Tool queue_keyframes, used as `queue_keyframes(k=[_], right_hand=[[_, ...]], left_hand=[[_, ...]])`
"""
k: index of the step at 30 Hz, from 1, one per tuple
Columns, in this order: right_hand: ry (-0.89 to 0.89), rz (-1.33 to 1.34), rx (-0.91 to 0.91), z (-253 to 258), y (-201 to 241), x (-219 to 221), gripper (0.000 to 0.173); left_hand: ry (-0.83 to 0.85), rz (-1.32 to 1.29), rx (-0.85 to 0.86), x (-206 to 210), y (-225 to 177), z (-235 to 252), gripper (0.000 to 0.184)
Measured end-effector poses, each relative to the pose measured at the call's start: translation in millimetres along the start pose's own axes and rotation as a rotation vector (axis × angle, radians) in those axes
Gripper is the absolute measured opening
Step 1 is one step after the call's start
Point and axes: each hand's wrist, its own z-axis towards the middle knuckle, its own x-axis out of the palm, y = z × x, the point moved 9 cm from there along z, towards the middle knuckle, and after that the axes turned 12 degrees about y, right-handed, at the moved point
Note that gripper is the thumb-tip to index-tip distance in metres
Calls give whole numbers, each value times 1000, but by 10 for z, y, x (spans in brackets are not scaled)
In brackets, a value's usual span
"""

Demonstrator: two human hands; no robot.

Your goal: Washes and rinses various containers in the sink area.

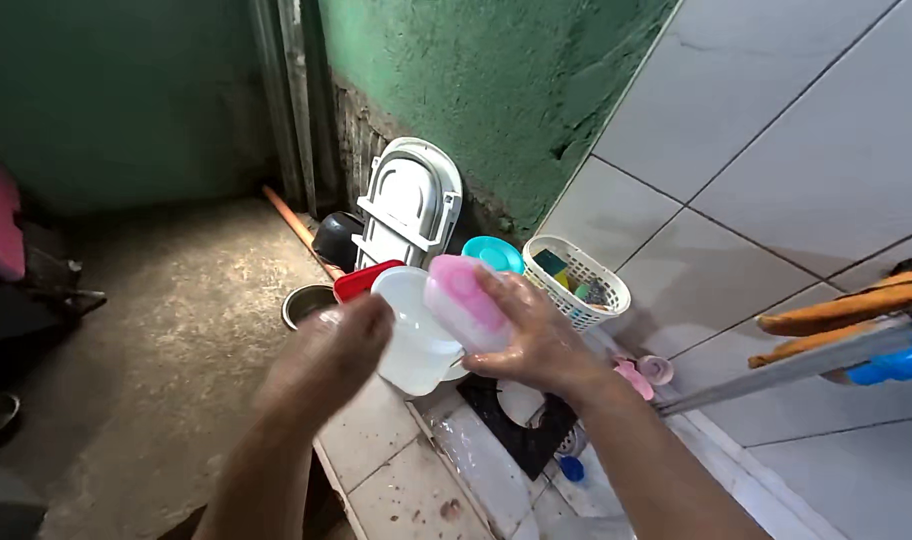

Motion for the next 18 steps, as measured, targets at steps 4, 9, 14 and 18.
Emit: queue_keyframes(k=[4, 9, 14, 18], right_hand=[[177, -48, 21, 418, 208, 216, 101], [180, 47, -81, 646, 212, 440, 102], [488, -31, 242, 431, 793, 100, 86], [205, 57, -47, 701, 104, 498, 105]], left_hand=[[-153, -416, -31, -296, 359, 440, 43], [30, -720, 73, 82, 420, 972, 54], [47, -736, 65, 204, 441, 1081, 45], [30, -809, 63, 314, 506, 1138, 42]])
